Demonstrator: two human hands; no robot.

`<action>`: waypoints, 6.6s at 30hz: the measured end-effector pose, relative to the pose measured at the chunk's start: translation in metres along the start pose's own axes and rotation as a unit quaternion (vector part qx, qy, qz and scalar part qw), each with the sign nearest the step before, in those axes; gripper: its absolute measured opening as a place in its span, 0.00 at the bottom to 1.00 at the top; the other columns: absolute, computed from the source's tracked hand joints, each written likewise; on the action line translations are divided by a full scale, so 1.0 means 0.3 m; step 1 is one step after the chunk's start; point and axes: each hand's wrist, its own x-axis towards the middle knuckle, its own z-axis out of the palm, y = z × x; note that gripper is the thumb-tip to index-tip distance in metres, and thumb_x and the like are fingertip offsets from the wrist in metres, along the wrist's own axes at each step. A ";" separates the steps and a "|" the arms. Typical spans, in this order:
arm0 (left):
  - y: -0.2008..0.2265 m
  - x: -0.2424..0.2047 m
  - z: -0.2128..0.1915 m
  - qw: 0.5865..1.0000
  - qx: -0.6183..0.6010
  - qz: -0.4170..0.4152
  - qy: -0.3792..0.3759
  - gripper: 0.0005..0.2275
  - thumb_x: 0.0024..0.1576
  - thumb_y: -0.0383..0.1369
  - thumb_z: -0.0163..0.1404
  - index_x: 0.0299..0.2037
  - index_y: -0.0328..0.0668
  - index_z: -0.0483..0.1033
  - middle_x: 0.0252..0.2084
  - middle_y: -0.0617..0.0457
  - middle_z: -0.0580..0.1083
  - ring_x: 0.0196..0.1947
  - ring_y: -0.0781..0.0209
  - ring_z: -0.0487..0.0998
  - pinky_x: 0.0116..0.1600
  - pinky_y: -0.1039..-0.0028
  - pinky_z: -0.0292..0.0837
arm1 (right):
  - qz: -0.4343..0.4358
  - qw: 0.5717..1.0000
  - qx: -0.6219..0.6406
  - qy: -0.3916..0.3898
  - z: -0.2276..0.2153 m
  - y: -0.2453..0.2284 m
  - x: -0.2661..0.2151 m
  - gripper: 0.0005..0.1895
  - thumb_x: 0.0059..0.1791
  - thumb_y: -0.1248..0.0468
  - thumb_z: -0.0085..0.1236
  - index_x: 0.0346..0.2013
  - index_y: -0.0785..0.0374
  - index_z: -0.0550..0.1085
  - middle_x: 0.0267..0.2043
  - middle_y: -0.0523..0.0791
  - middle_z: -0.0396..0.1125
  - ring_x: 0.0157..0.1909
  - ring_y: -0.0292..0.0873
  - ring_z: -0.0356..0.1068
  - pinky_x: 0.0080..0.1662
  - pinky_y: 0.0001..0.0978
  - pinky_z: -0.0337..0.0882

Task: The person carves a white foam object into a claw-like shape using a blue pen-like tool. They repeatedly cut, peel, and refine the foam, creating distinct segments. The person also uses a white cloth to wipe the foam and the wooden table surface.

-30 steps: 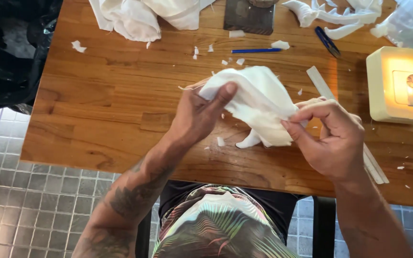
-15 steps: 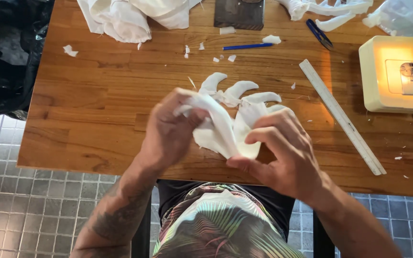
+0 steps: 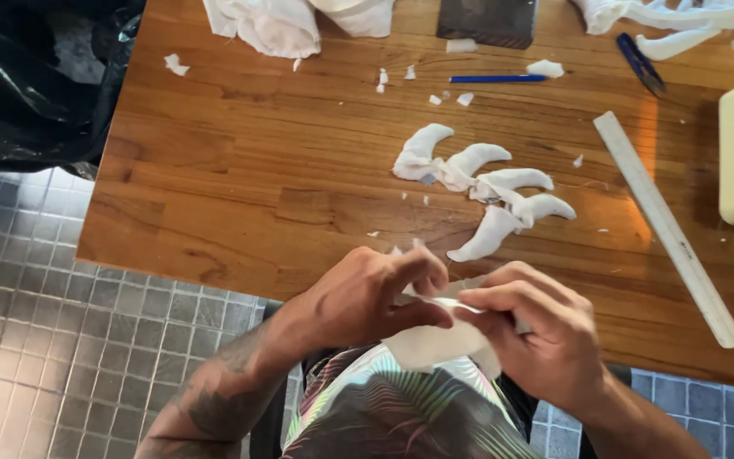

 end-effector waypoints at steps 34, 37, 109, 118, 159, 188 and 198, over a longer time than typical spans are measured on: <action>-0.498 0.288 -0.008 0.958 0.173 0.000 0.229 0.04 0.68 0.39 0.65 0.46 0.55 0.88 0.44 0.56 0.78 0.46 0.48 0.84 0.47 0.60 0.83 | -0.040 0.962 -0.268 0.023 0.141 0.558 0.251 0.06 0.57 0.60 0.76 0.47 0.54 0.86 0.42 0.45 0.70 0.49 0.53 0.74 0.52 0.48 0.79; -0.529 0.280 -0.003 0.964 0.107 -0.030 0.242 0.02 0.66 0.39 0.66 0.45 0.61 0.87 0.42 0.61 0.79 0.45 0.52 0.86 0.47 0.64 0.84 | -0.111 0.949 -0.294 0.026 0.140 0.558 0.263 0.03 0.58 0.64 0.75 0.44 0.57 0.86 0.44 0.46 0.72 0.49 0.54 0.75 0.53 0.48 0.79; -0.324 0.076 -0.093 0.956 0.253 -0.081 -0.121 0.05 0.60 0.38 0.71 0.33 0.55 0.92 0.53 0.49 0.82 0.52 0.44 0.81 0.54 0.49 0.75 | 0.256 0.950 -0.154 -0.093 -0.433 0.328 -0.038 0.11 0.59 0.55 0.68 0.50 0.55 0.89 0.40 0.36 0.82 0.38 0.32 0.71 0.42 0.25 0.67; -0.375 0.043 -0.107 0.967 0.232 -0.071 -0.080 0.27 0.50 0.46 0.79 0.56 0.49 0.86 0.54 0.50 0.82 0.55 0.44 0.79 0.56 0.50 0.74 | 0.238 0.967 -0.075 0.046 -0.533 0.488 -0.119 0.09 0.72 0.63 0.67 0.63 0.66 0.79 0.61 0.47 0.76 0.57 0.40 0.73 0.55 0.29 0.69; -0.200 -0.083 -0.195 0.942 -0.325 -0.006 0.082 0.13 0.66 0.31 0.66 0.56 0.34 0.81 0.55 0.46 0.83 0.51 0.64 0.83 0.52 0.78 0.77 | 0.242 0.961 -0.072 -0.113 -0.446 0.215 -0.365 0.11 0.53 0.56 0.68 0.47 0.56 0.85 0.44 0.36 0.84 0.37 0.31 0.79 0.43 0.24 0.84; -0.459 0.263 0.054 0.957 0.106 -0.003 0.271 0.03 0.66 0.35 0.68 0.48 0.58 0.92 0.51 0.62 0.87 0.50 0.55 0.90 0.53 0.67 0.87 | 0.190 0.837 -0.443 -0.258 -0.129 0.424 0.026 0.12 0.56 0.47 0.53 0.50 0.38 0.81 0.38 0.43 0.82 0.50 0.51 0.85 0.54 0.48 0.83; -0.424 0.263 0.041 0.972 -0.003 0.045 0.231 0.02 0.70 0.32 0.63 0.46 0.49 0.90 0.47 0.55 0.87 0.48 0.46 0.90 0.52 0.62 0.87 | -0.026 0.969 -0.244 -0.005 0.007 0.374 0.195 0.24 0.54 0.49 0.80 0.58 0.59 0.82 0.54 0.52 0.73 0.60 0.64 0.74 0.62 0.57 0.74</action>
